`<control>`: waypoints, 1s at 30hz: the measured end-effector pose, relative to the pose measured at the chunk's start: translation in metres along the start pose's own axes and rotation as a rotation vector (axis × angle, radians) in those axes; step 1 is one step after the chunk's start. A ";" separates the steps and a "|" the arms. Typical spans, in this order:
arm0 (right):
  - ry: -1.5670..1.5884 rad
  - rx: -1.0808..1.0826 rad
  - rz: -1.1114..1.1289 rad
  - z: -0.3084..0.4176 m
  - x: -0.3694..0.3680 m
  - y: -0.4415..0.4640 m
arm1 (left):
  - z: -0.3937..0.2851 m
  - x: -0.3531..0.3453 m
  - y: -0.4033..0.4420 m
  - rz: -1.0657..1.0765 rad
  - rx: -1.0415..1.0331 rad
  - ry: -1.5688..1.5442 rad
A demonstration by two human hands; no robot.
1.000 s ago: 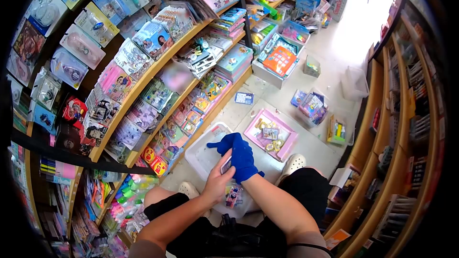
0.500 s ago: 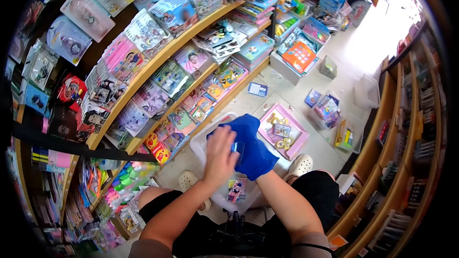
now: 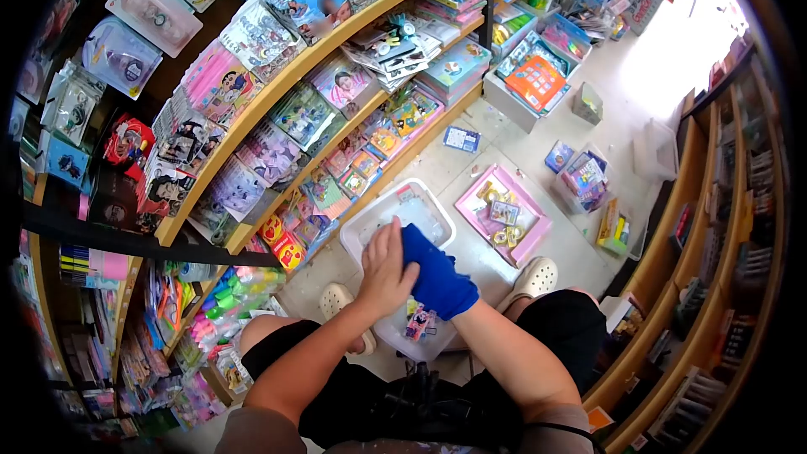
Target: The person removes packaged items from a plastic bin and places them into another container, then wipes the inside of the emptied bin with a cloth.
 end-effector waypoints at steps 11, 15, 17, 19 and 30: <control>-1.195 0.174 -0.141 0.048 0.011 0.000 | 0.019 -0.015 -0.007 0.140 0.172 -0.744; -0.760 -0.038 -0.140 0.052 0.014 0.001 | 0.043 -0.032 -0.023 0.291 0.433 -1.169; -0.723 0.021 -0.186 0.050 0.016 0.000 | 0.043 -0.038 -0.031 0.329 0.451 -1.174; -0.489 -0.022 -0.225 0.025 0.022 0.000 | 0.028 -0.033 -0.037 0.338 0.363 -1.028; -0.567 0.064 -0.031 0.008 0.005 0.005 | 0.084 -0.012 -0.033 -0.007 0.479 -0.847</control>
Point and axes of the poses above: each hand's wrist, its own y-axis towards the middle knuckle, its own x-axis out of the back of the hand, z = x × y, the point moved 9 cm from there along y, towards the middle knuckle, and after that the axes turned 2 degrees about -y, right-handed, at the moved point
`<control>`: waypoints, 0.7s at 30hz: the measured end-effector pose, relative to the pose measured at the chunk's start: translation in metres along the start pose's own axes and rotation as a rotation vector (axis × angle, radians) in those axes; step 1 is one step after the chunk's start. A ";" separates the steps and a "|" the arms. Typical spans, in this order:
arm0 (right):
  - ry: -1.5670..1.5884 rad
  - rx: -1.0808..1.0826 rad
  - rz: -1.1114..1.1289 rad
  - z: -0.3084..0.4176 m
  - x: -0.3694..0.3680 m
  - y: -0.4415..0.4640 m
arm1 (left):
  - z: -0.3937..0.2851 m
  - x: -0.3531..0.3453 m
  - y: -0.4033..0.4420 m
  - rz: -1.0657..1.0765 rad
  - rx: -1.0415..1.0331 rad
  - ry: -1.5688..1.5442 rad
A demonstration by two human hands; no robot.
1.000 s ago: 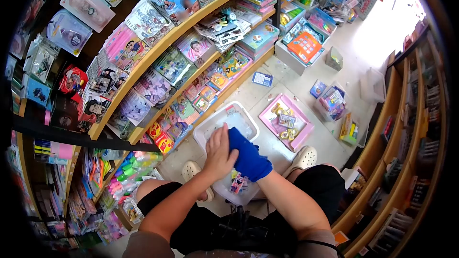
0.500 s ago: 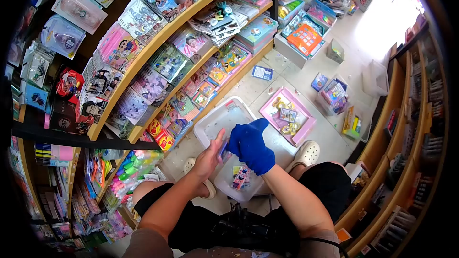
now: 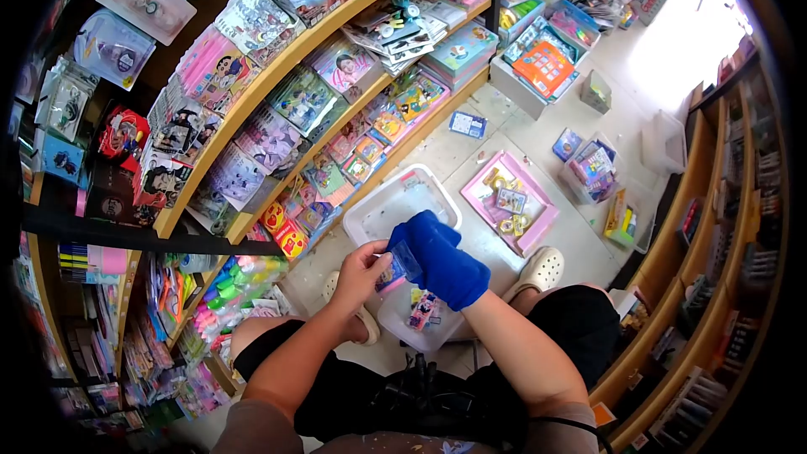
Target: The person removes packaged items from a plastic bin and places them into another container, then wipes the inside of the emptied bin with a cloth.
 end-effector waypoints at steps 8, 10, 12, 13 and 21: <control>-0.792 0.439 -0.142 0.040 -0.002 -0.006 | -0.005 -0.003 -0.001 0.062 -0.085 0.120; -0.762 0.367 -0.114 0.044 0.001 -0.003 | -0.009 0.000 -0.002 0.028 -0.113 0.175; -0.849 0.184 0.004 0.045 0.006 -0.004 | -0.010 0.011 0.000 -0.044 -0.135 0.291; -0.708 0.182 -0.061 0.056 0.023 -0.003 | 0.004 0.026 0.002 -0.124 -0.120 0.308; -0.161 -0.070 -0.291 0.054 0.080 -0.009 | 0.180 0.209 0.061 -0.728 0.328 -0.198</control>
Point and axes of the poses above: each hand's wrist, its own y-axis towards the middle knuckle, its own x-axis out of the back of the hand, z = x × y, the point moved 9 cm from there along y, towards the middle knuckle, and after that the axes turned 2 degrees about -y, right-handed, at the moved point
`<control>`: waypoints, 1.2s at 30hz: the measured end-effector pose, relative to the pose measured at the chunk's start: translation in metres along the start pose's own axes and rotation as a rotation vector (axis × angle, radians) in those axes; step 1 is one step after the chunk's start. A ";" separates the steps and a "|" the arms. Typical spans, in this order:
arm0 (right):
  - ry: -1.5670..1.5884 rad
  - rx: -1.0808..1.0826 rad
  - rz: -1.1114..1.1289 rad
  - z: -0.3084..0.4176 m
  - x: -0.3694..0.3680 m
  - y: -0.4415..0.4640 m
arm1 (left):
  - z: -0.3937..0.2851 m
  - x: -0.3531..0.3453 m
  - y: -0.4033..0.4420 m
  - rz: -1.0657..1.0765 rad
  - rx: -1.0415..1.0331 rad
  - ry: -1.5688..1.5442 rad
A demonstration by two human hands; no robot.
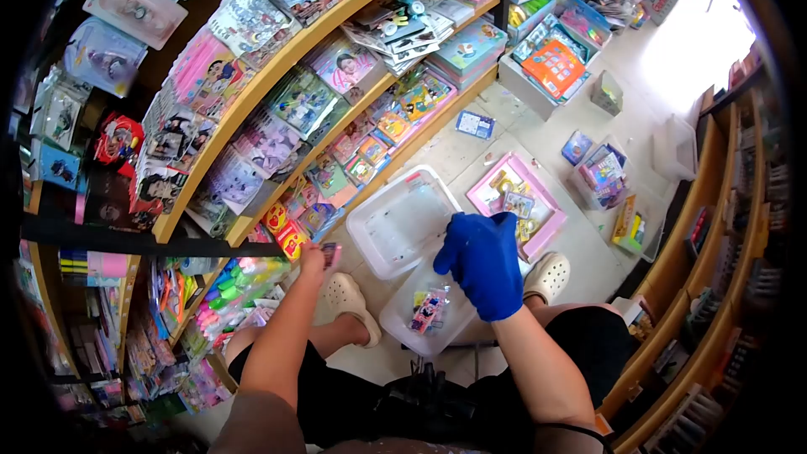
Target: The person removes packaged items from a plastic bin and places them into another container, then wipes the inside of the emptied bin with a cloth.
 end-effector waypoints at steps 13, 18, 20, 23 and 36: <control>0.485 -0.507 0.040 -0.059 -0.005 -0.021 | -0.040 0.006 0.096 -0.319 -0.309 0.322; 0.578 -0.584 0.009 -0.048 -0.004 -0.017 | -0.085 -0.037 0.043 -0.415 -0.605 0.767; 0.682 -0.649 -0.011 -0.051 -0.002 -0.016 | -0.091 -0.092 0.005 -0.295 -1.155 0.879; 0.744 -0.652 -0.048 -0.049 0.002 -0.014 | -0.024 -0.168 0.017 0.206 -0.563 0.433; 0.730 -0.767 -0.078 -0.062 0.023 -0.013 | 0.082 -0.314 0.051 0.197 0.469 -0.331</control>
Point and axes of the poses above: each hand's wrist, its own y-axis towards the middle knuckle, its own x-axis out of the back of the hand, z = x × y, the point moved 9 cm from there along y, towards the middle knuckle, and after that the axes turned 2 degrees about -y, right-handed, at the moved point
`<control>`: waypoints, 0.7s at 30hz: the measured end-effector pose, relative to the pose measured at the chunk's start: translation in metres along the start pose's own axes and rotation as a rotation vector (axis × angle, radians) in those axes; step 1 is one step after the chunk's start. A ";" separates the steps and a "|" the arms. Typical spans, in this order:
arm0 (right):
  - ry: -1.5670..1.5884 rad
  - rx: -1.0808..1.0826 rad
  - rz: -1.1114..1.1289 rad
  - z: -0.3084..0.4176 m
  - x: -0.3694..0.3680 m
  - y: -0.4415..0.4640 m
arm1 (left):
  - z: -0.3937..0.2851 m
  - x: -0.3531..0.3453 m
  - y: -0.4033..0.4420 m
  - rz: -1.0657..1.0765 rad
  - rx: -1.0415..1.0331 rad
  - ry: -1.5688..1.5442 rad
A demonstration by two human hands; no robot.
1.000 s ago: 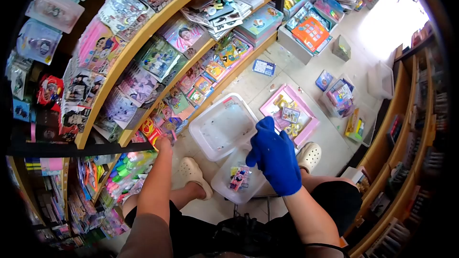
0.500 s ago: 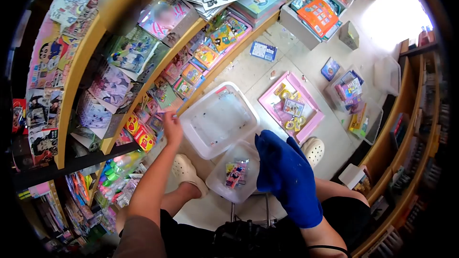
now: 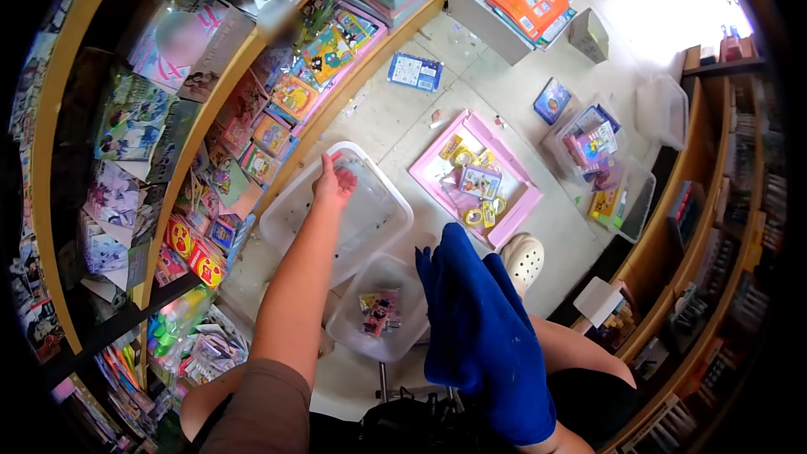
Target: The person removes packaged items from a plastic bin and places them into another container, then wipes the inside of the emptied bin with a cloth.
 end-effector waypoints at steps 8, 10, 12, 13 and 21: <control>0.005 -0.038 0.007 -0.005 0.002 0.006 | 0.010 0.017 0.007 0.035 -0.148 -0.001; 0.011 -0.030 0.012 -0.005 -0.001 0.008 | 0.003 0.012 -0.003 0.039 -0.161 -0.055; 0.013 -0.026 0.015 -0.005 -0.002 0.008 | -0.003 0.005 -0.006 0.079 -0.159 -0.108; 0.013 -0.027 0.016 -0.005 -0.003 0.008 | -0.005 0.000 -0.005 0.101 -0.158 -0.134; -0.019 -0.054 0.020 -0.008 0.003 -0.006 | 0.004 0.012 0.010 0.004 -0.083 -0.285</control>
Point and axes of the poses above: each hand's wrist, its own y-axis towards the middle knuckle, its own x-axis out of the back of the hand, z = x × y, the point moved 9 cm from there along y, towards the middle knuckle, and after that the axes turned 2 degrees about -y, right-handed, at the moved point
